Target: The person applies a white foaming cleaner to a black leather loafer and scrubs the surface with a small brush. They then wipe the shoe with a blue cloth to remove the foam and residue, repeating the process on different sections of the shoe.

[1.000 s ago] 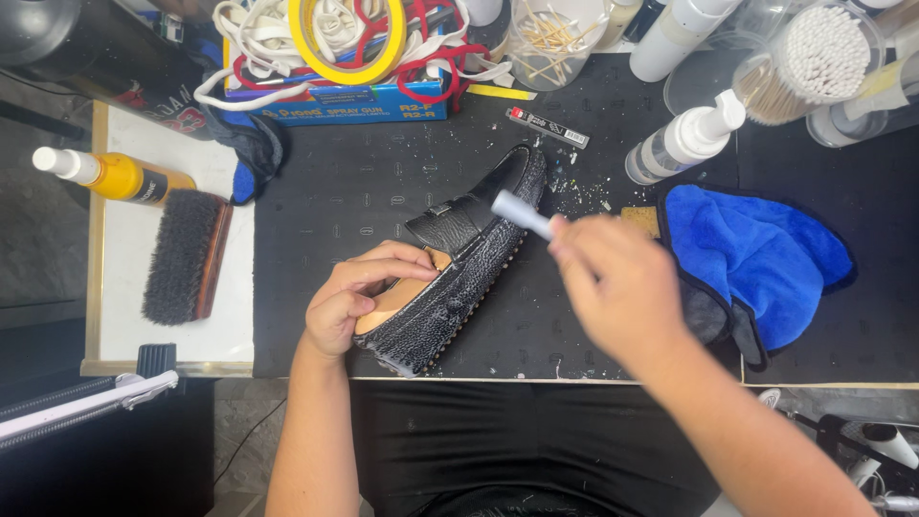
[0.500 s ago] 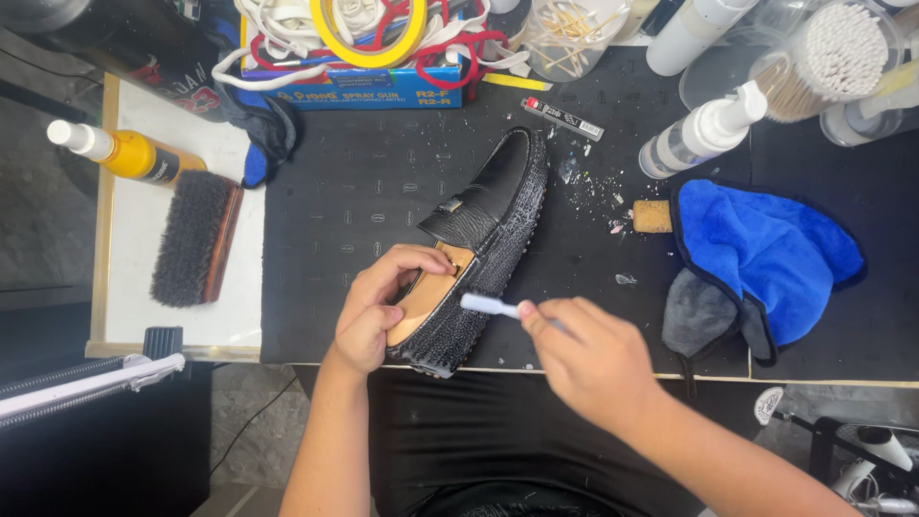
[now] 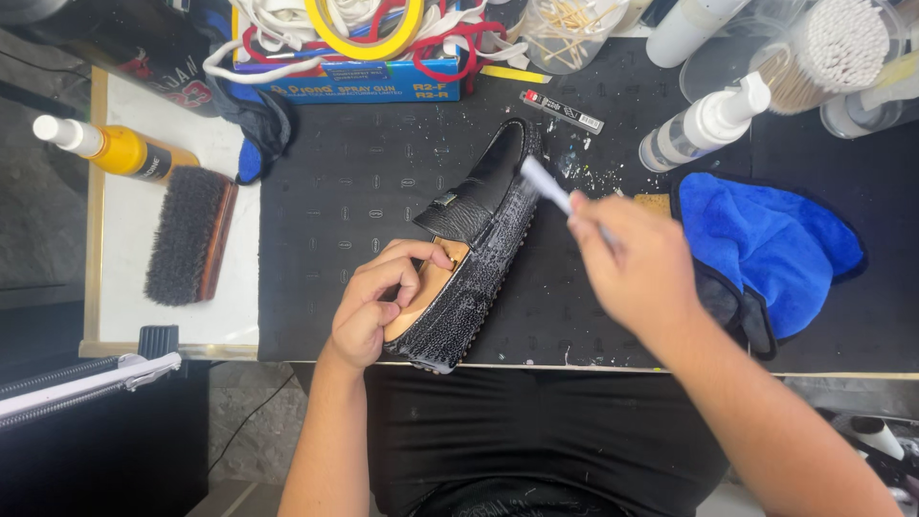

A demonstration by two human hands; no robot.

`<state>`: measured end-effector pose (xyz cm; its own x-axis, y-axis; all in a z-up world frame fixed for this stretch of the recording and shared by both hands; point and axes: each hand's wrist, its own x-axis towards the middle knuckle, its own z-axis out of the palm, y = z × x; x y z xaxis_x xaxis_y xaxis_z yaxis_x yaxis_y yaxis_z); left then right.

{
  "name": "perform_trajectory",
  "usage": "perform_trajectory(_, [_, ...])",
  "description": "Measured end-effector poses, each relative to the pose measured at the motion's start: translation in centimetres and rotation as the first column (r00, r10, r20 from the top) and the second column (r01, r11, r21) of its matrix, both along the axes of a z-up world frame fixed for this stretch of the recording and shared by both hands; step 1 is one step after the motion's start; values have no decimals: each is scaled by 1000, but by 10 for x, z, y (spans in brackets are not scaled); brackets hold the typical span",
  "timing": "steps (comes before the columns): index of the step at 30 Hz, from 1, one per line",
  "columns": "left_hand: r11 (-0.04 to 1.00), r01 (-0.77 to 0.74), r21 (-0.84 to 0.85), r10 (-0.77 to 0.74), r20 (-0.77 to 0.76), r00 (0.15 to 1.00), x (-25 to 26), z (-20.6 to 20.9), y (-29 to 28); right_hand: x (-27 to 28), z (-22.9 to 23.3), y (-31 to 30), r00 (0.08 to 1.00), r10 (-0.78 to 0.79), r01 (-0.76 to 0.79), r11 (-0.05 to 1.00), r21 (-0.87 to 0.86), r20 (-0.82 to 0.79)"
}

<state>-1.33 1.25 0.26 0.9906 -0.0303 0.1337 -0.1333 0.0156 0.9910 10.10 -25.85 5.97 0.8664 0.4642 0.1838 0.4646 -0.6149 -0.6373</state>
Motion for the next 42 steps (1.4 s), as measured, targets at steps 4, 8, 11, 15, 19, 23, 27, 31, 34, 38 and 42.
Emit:
perform_trajectory(4, [1000, -11, -5, 11, 34, 999, -2, -3, -2, 48, -22, 0, 1000, -5, 6, 997, 76, -9])
perform_trajectory(8, [998, -54, -29, 56, 87, 995, -4, -1, -7, 55, -13, 10, 991, -40, 50, 996, 75, -124])
perform_trajectory(11, [990, -136, -21, 138, 106, 985, -9, 2, -17, 37, -3, 12, 999, 2, 0, 999, 48, -37])
perform_trajectory(15, [976, -212, 40, 206, 119, 971, -10, 8, -37, -12, -10, 0, 990, 73, -82, 994, 69, 118])
perform_trajectory(19, [964, -244, 105, 230, 134, 964, -11, 14, -49, -61, -15, -13, 967, 200, -213, 975, 71, 157])
perform_trajectory(23, [967, -222, 125, 203, 148, 968, -12, 15, -47, -81, -11, -14, 911, 358, -370, 929, 23, 207])
perform_trajectory(27, [977, -210, 34, 204, 128, 971, -11, 8, -43, -77, -5, -7, 968, 185, -202, 975, 91, 171])
perform_trajectory(31, [978, -200, -53, 203, 61, 977, -14, -2, -38, -78, 3, -2, 873, 416, -431, 902, 1, 256])
perform_trajectory(34, [982, -182, -52, 183, 22, 983, -15, -3, -35, -78, 14, 2, 850, 454, -455, 888, -63, 269])
perform_trajectory(38, [997, -57, 43, 51, 121, 991, -16, -3, -24, -78, 26, 6, 856, 432, -404, 901, -156, 285])
perform_trajectory(42, [996, -13, 92, 3, 104, 995, -11, 7, -19, -83, 36, 9, 789, 549, -516, 836, -186, 277])
